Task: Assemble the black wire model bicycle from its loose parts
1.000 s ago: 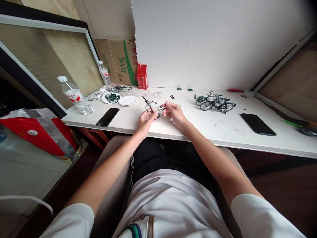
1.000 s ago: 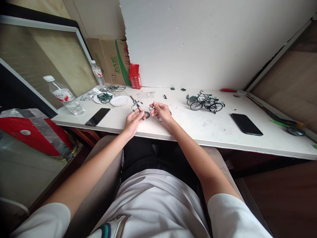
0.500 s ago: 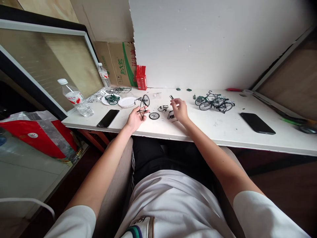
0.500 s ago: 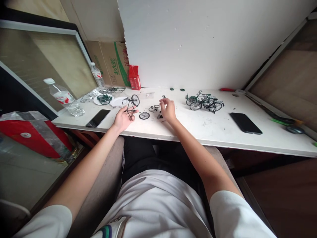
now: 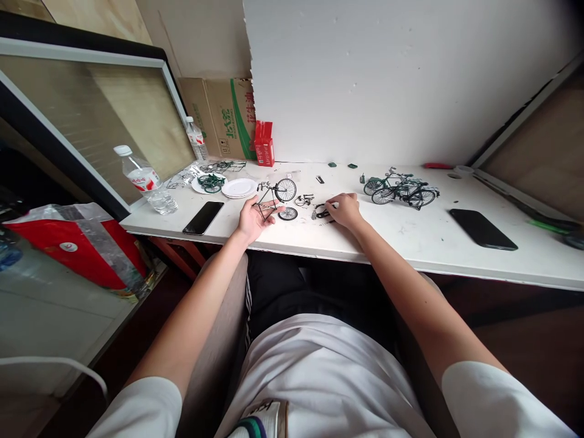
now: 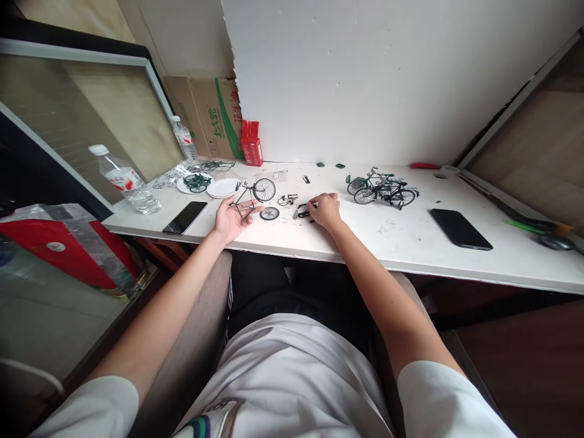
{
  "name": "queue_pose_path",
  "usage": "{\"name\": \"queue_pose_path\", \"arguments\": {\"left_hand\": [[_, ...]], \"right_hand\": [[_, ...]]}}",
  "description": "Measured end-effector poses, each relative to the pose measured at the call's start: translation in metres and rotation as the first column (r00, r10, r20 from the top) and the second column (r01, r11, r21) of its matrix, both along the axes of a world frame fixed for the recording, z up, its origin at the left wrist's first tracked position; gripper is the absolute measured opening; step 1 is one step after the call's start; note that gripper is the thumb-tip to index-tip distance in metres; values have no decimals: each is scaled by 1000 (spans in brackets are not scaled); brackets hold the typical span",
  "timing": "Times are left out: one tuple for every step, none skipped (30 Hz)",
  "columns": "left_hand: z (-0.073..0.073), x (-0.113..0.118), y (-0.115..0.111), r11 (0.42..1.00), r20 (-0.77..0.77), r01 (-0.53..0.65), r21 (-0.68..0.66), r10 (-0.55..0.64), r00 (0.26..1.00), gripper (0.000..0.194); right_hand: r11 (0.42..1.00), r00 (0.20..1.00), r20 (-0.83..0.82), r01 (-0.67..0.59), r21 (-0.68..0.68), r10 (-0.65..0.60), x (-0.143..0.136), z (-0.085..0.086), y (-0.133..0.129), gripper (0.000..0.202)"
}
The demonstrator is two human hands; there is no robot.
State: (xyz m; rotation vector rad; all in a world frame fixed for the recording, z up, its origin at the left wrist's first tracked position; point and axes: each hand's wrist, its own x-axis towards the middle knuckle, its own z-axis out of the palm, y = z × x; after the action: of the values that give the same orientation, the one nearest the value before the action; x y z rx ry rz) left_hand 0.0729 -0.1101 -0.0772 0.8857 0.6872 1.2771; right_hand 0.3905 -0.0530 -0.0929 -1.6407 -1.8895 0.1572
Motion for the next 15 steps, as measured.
{"name": "queue_pose_path", "arguments": {"left_hand": [[0,0,0,1000,-3,4,-4,-4,1000,56],[-1,0,1,1000,-4,7,-9,-7,1000,56],[-1,-1,1,1000,-1,10,-15,-10,1000,56],[-1,-1,2,1000,3,13,-22,-13,1000,56],[-2,-2,2,999,9,18,-29,-17,1000,56],[-2,-3,3,999,18,23,-33,-22,1000,56],[-3,-3,3,999,27,30,-35,-29,999,57],[-3,-4,4,999,34,38,-37,-37,999,58],[-4,-4,4,998,41,46,-38,-44,998,59],[-4,-5,5,998,47,51,-39,-49,998,60],[-5,-5,6,998,53,54,-41,-52,997,60],[-5,-5,6,997,59,56,-44,-54,997,60],[-6,-6,7,997,64,58,-48,-55,996,60],[-7,-6,7,997,68,57,-52,-54,996,60],[-7,-6,8,997,72,58,-56,-53,996,60]], "right_hand": [[1000,1000,-7,15,-26,-15,0,0,0,29],[999,1000,-17,24,-48,-25,1,1,-1,28],[998,999,-30,31,-63,-33,1,1,-1,27],[997,998,-46,38,-67,-41,1,1,-1,26],[997,997,-65,44,-59,-48,2,1,-1,25],[998,995,-86,49,-43,-53,2,0,0,24],[998,992,-113,53,-20,-55,2,0,0,24],[999,988,-143,54,7,-53,1,-1,1,24],[998,984,-175,53,33,-47,1,-2,2,24],[997,978,-204,51,57,-38,1,-3,3,25],[996,973,-229,48,75,-30,1,-4,4,25],[995,969,-247,47,89,-23,2,-5,5,25],[994,966,-258,45,98,-18,2,-5,6,25],[994,964,-264,43,102,-15,3,-6,6,24],[994,964,-266,42,105,-13,5,-7,7,24]]}}
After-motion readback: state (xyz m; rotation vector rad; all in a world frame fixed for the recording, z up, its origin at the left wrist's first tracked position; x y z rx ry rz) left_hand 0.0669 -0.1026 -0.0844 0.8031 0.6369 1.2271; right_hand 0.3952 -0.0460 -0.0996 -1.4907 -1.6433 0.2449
